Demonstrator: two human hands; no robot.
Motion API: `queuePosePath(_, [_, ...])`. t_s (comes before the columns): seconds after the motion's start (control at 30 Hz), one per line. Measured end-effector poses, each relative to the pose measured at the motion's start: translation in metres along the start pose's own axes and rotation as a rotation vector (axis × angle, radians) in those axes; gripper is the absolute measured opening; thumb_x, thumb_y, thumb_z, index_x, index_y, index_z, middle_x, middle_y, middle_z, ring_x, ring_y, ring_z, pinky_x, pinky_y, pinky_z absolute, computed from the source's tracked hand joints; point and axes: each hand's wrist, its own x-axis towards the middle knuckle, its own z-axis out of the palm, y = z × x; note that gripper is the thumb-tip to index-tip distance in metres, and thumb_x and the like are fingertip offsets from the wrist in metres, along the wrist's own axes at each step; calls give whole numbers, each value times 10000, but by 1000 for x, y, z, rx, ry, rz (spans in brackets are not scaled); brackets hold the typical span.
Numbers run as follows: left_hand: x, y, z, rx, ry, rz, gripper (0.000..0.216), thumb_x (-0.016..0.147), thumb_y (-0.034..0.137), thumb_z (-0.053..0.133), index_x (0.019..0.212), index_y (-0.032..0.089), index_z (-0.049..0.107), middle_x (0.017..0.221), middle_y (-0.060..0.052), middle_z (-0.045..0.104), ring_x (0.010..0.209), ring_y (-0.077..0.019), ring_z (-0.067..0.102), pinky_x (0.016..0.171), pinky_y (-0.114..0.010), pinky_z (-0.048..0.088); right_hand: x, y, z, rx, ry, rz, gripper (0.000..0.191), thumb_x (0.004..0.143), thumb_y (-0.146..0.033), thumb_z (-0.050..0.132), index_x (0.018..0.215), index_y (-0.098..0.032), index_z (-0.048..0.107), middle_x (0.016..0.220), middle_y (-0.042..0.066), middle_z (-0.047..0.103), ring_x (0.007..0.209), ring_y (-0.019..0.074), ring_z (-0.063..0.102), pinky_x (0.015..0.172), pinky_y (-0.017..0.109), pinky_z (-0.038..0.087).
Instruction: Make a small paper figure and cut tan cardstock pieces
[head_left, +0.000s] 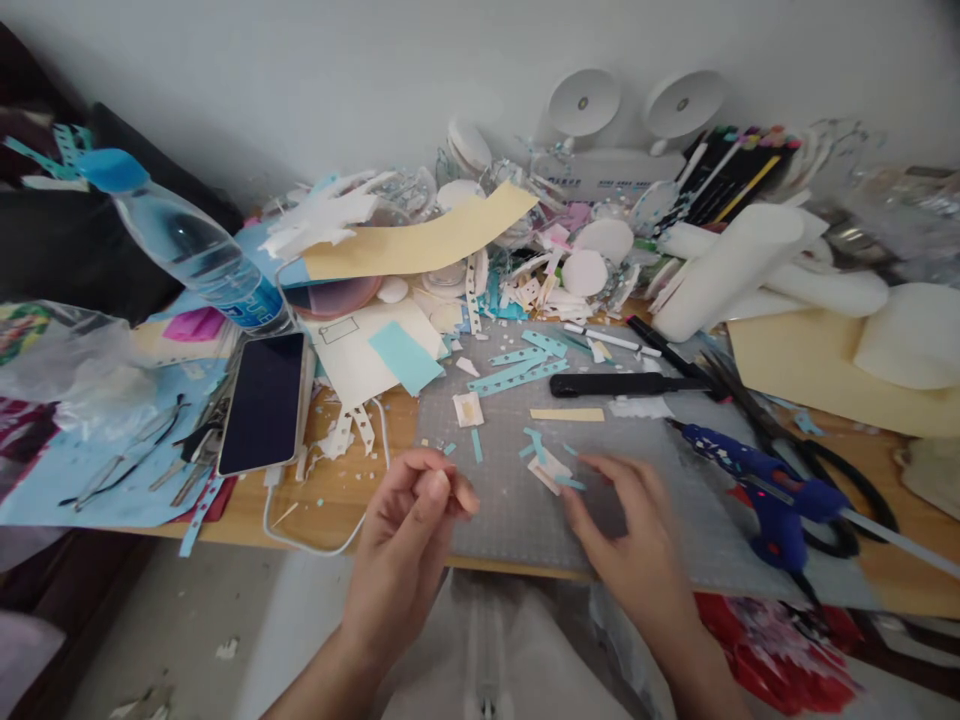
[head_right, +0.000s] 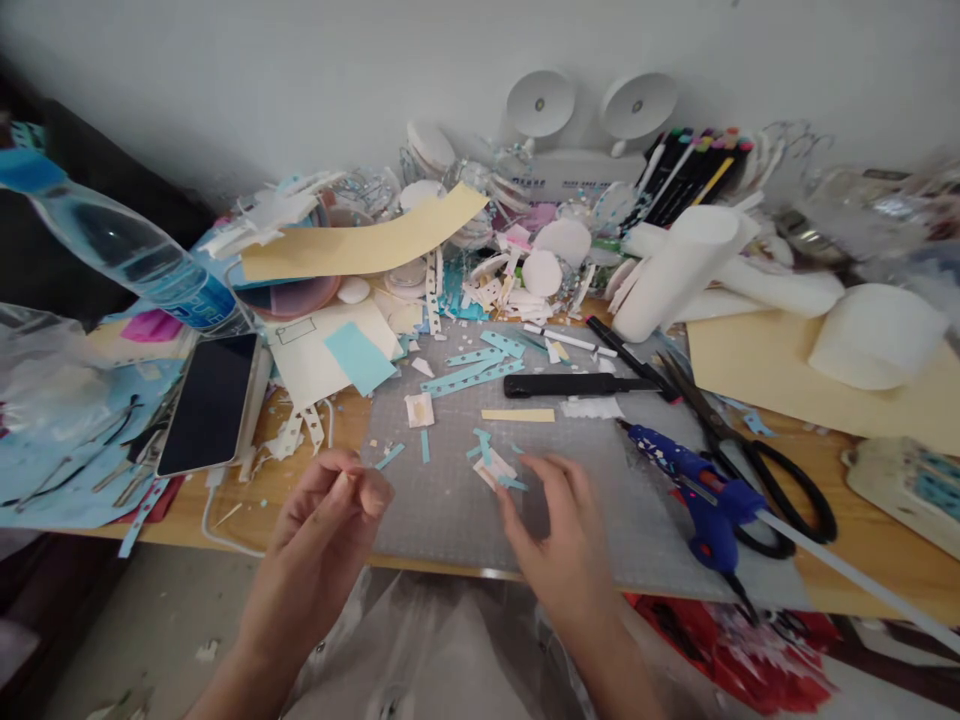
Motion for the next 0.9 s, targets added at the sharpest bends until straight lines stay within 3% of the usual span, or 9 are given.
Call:
queuePosePath(0.13, [0,-1,8,-8,-98,8,137,858,325,750,936,232,686,750,29,633,732,-71,544,742,-158,451,-4,0,-10,21,56,-64,165,952,-281,592,1090,-190,595,990,56,600,922,205,584,820,349,474])
queuePosePath(0.27, [1,-4,11,88,-172,79,138,805,270,801,842,231,674,775,36,601,761,-81,530,730,-163,438,-9,-4,-16,68,111,-104,143,935,-200,608,1076,-176,597,974,54,600,905,187,579,823,327,459])
queuePosePath(0.53, [4,0,11,425,-237,377,94,814,201,788,828,245,706,789,32,613,808,-107,547,778,-206,452,-10,-3,-11,114,61,-124,191,928,-182,604,1117,-176,578,1010,64,582,935,200,564,825,340,459])
queuePosePath(0.7, [3,0,-2,564,-195,416,82,833,218,771,872,287,753,816,38,658,804,-112,583,757,-217,471,-6,3,5,23,-101,-61,371,911,-333,640,1233,-174,544,1142,123,524,1049,295,513,875,462,462])
queuePosePath(0.9, [-4,-6,-33,698,-110,362,119,855,190,733,873,299,776,811,30,679,811,-126,615,748,-226,487,-4,1,11,39,-53,-56,121,934,-250,605,1043,-208,573,1059,82,543,971,249,536,840,411,455])
